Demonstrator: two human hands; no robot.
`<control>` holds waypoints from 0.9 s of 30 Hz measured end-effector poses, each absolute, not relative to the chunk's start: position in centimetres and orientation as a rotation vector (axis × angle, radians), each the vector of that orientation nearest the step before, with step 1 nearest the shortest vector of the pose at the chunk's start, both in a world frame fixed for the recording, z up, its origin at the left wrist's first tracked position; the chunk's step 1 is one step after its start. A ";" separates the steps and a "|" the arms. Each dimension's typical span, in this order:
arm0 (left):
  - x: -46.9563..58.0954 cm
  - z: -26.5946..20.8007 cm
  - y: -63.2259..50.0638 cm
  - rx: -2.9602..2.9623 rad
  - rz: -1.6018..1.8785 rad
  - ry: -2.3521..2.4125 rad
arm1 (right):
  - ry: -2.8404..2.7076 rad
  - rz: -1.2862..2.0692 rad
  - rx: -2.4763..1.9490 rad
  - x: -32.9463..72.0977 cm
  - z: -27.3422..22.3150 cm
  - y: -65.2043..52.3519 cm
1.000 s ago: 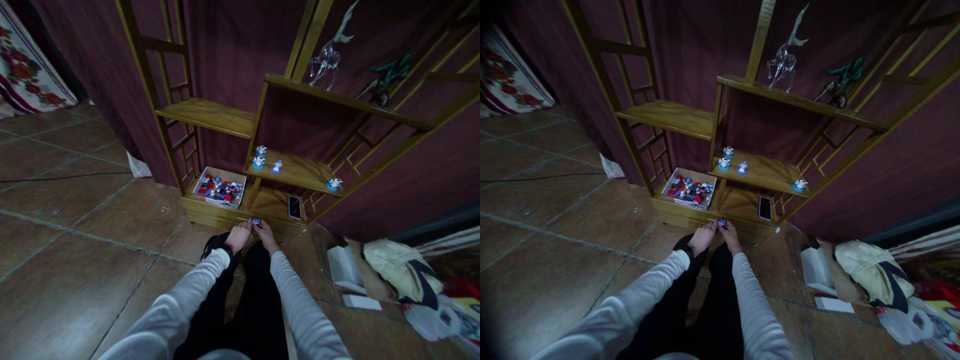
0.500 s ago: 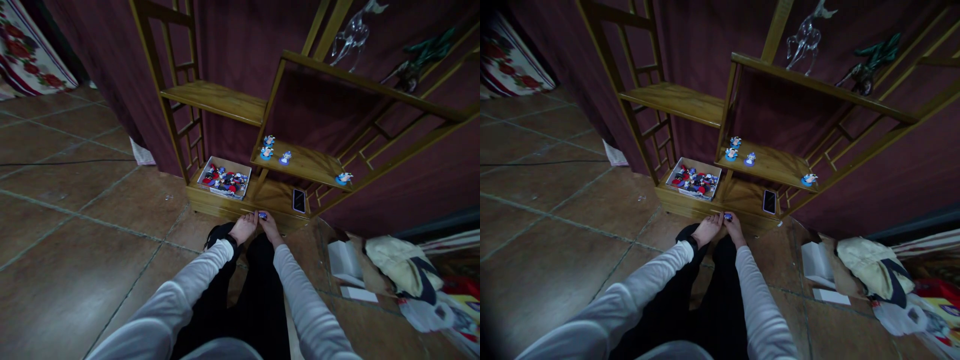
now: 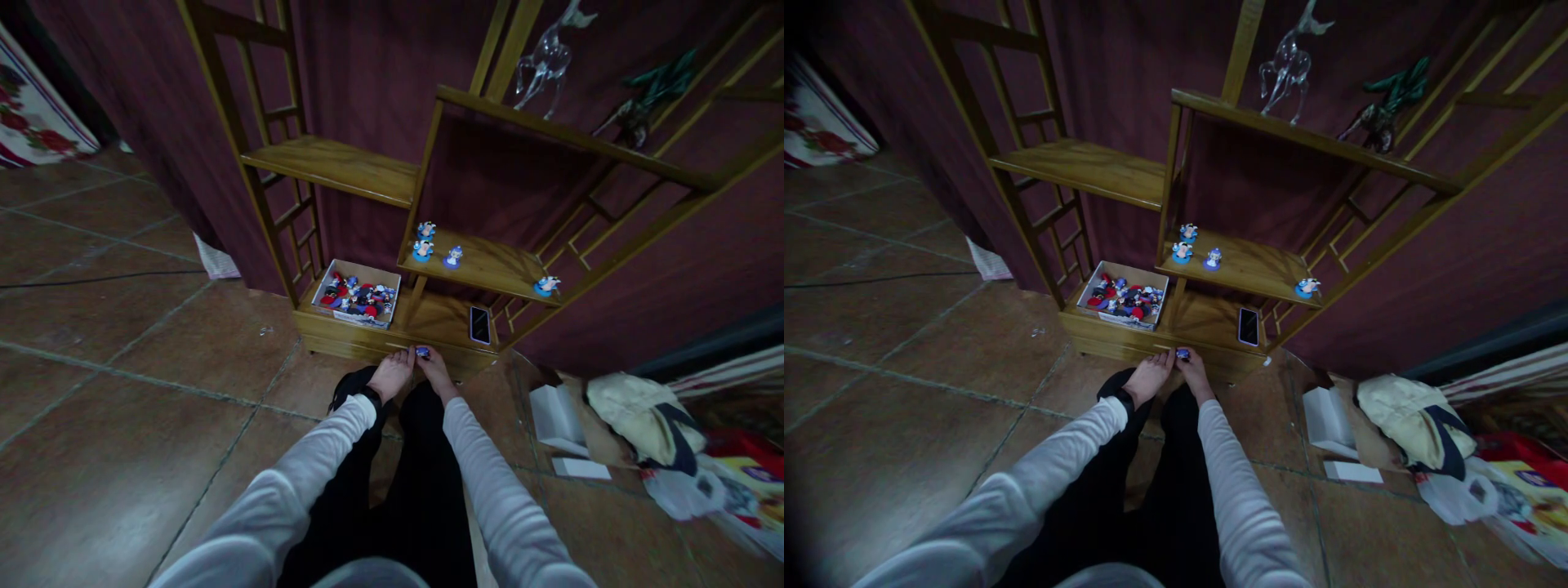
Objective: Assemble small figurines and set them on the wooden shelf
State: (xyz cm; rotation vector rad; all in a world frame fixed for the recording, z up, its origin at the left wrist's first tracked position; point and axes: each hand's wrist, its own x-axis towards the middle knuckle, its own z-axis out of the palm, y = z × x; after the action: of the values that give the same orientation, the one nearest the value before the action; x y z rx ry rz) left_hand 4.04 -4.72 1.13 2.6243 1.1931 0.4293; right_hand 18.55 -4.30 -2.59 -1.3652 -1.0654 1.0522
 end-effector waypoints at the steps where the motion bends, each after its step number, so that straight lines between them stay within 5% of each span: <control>1: 4.0 1.2 -4.6 2.614 0.412 1.198 | -1.054 1.052 -1.368 18.5 -2.6 -4.3; 18: 5.5 -0.1 -1.4 0.975 0.846 0.844 | -0.884 1.126 -1.319 18.3 -1.4 -4.5; 27: 5.1 -0.3 -0.5 0.709 0.861 0.896 | -0.983 0.999 -1.357 18.2 -1.3 -4.1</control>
State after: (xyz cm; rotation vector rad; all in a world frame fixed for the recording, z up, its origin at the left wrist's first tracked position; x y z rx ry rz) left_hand 5.09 -0.55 -0.27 0.7094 0.8962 0.8612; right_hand 18.22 -4.14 -1.27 -1.3571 -0.9827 0.9990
